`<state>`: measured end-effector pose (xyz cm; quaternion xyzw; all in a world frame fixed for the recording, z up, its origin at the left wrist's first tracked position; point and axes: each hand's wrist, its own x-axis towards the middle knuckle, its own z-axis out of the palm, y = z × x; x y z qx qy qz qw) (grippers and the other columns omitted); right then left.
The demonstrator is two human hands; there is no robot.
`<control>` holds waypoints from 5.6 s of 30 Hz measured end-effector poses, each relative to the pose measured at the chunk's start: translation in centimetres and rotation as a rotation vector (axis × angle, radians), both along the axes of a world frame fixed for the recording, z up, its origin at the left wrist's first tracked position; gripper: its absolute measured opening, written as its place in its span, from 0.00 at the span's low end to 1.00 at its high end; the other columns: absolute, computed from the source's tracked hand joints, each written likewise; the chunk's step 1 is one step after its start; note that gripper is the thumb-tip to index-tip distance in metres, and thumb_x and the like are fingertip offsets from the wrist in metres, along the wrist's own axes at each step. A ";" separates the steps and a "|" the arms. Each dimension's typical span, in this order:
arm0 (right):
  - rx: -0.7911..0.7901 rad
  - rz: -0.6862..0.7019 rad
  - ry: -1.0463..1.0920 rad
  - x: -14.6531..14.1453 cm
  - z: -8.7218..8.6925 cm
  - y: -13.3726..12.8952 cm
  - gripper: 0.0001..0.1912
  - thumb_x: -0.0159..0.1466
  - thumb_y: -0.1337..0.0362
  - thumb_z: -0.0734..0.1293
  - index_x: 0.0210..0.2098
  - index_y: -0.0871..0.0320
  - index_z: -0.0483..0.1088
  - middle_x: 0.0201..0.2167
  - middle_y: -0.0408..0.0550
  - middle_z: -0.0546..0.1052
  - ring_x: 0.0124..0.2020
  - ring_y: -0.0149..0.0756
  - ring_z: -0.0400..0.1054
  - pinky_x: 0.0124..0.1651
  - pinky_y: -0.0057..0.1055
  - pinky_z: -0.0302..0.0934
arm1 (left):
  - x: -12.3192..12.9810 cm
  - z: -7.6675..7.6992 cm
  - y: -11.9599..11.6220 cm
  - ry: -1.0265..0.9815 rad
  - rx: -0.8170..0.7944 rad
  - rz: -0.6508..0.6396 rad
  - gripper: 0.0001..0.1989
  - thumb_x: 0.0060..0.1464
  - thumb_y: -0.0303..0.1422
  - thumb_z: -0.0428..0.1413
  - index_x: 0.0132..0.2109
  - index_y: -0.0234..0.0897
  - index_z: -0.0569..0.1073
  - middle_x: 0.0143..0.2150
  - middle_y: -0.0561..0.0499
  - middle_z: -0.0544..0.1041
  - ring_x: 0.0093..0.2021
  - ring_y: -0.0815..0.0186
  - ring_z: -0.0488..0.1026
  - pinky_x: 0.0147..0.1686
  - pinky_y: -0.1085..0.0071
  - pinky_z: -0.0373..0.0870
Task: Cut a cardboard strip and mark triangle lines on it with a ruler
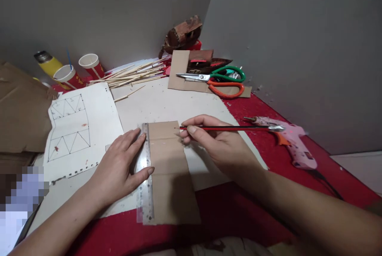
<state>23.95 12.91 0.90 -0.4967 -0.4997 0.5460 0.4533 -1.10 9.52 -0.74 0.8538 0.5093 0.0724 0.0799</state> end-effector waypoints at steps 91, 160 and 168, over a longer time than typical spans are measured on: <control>-0.478 0.111 0.375 1.8 0.8 0.3 0.07 0.66 0.68 0.65 0.33 0.59 0.74 0.28 0.45 0.79 0.28 0.28 0.72 0.37 0.26 0.67 | 5.9 1.8 -6.0 -0.092 -0.114 0.105 0.27 0.59 0.36 0.57 0.63 0.30 0.69 0.66 0.27 0.66 0.61 0.44 0.72 0.54 0.51 0.75; -0.599 0.200 0.476 1.6 -0.7 0.1 0.03 0.63 0.68 0.68 0.34 0.60 0.75 0.30 0.48 0.78 0.29 0.31 0.72 0.40 0.33 0.71 | 4.4 -0.3 -1.6 0.015 0.117 -0.111 0.28 0.66 0.37 0.52 0.69 0.31 0.61 0.69 0.36 0.64 0.71 0.45 0.57 0.62 0.41 0.65; -0.616 0.194 0.498 1.7 -0.8 0.2 0.02 0.62 0.67 0.69 0.35 0.59 0.74 0.28 0.48 0.78 0.31 0.32 0.73 0.40 0.33 0.71 | 4.4 -0.6 -2.4 0.093 0.139 -0.117 0.28 0.67 0.40 0.50 0.68 0.29 0.61 0.69 0.36 0.64 0.70 0.46 0.59 0.62 0.42 0.65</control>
